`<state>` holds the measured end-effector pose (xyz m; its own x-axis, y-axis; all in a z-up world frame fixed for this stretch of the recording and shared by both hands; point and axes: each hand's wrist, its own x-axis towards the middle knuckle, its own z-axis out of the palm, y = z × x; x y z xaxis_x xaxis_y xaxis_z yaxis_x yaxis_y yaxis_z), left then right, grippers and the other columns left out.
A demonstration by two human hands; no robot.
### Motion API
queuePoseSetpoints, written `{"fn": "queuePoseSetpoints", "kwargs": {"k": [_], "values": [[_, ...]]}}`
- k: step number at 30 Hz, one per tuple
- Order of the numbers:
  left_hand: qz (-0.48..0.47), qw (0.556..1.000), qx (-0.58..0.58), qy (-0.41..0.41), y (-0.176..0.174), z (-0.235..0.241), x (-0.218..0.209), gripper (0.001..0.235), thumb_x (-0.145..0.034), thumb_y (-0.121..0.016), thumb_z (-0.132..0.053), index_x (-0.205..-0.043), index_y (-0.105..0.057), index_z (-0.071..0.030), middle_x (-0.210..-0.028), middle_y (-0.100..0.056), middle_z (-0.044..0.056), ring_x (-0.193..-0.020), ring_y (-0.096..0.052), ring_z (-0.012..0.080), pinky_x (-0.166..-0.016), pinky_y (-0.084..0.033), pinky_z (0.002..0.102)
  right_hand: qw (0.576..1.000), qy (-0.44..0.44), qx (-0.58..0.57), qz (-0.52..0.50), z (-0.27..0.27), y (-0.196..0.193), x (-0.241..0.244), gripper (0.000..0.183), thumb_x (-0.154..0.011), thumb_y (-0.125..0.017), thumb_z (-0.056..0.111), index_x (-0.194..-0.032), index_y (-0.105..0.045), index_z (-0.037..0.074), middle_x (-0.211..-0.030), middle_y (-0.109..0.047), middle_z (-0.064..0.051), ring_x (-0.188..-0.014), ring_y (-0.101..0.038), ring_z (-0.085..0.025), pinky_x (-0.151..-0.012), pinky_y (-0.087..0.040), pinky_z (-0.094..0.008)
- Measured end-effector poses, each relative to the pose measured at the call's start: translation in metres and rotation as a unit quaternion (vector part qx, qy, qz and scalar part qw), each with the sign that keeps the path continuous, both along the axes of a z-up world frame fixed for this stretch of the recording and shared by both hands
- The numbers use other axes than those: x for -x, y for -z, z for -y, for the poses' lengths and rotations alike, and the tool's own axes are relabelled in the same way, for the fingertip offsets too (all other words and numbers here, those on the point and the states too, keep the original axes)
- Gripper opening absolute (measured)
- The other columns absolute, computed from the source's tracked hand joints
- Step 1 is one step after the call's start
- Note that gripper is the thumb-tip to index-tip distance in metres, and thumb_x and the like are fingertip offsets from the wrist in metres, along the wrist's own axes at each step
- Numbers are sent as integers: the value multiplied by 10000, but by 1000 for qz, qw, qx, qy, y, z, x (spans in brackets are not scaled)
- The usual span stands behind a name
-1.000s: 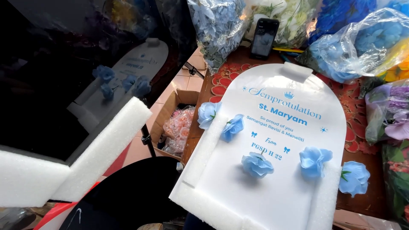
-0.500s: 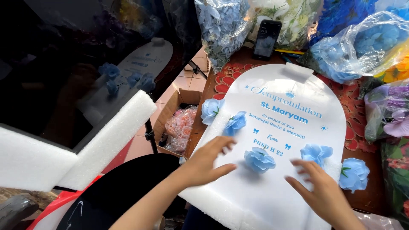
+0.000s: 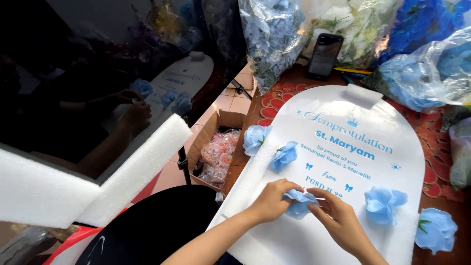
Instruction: Decorating a white commemorative sign with small blue fabric flowers using pliers
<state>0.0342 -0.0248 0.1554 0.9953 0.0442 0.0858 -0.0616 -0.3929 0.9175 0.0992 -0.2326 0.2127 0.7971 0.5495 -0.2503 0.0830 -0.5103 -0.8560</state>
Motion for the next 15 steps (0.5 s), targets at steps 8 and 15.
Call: {"fn": "queuePoseSetpoints", "kwargs": {"k": [8,15], "values": [[-111,948,255,-157,-56,-93,33,466,-842,-647,78,-1267,-709,-104,-1370,-681,134,-1182,-687,271,-896,-661,402,984,60,105,130,108,46,-11,423,-793,-791,224,-1213,-791,274,-1188,-837,111,-1080,-777,-71,-1037,-608,-271],[-49,826,470,-308,-4,-132,30,113,-916,-632,-59,-909,-738,-22,-802,-736,144,-716,-719,213,-683,-625,349,969,5,220,-112,262,250,-144,658,-847,-819,221,-1468,-611,295,-1493,-681,47,-1419,-607,-128,-1186,-499,-390]]}}
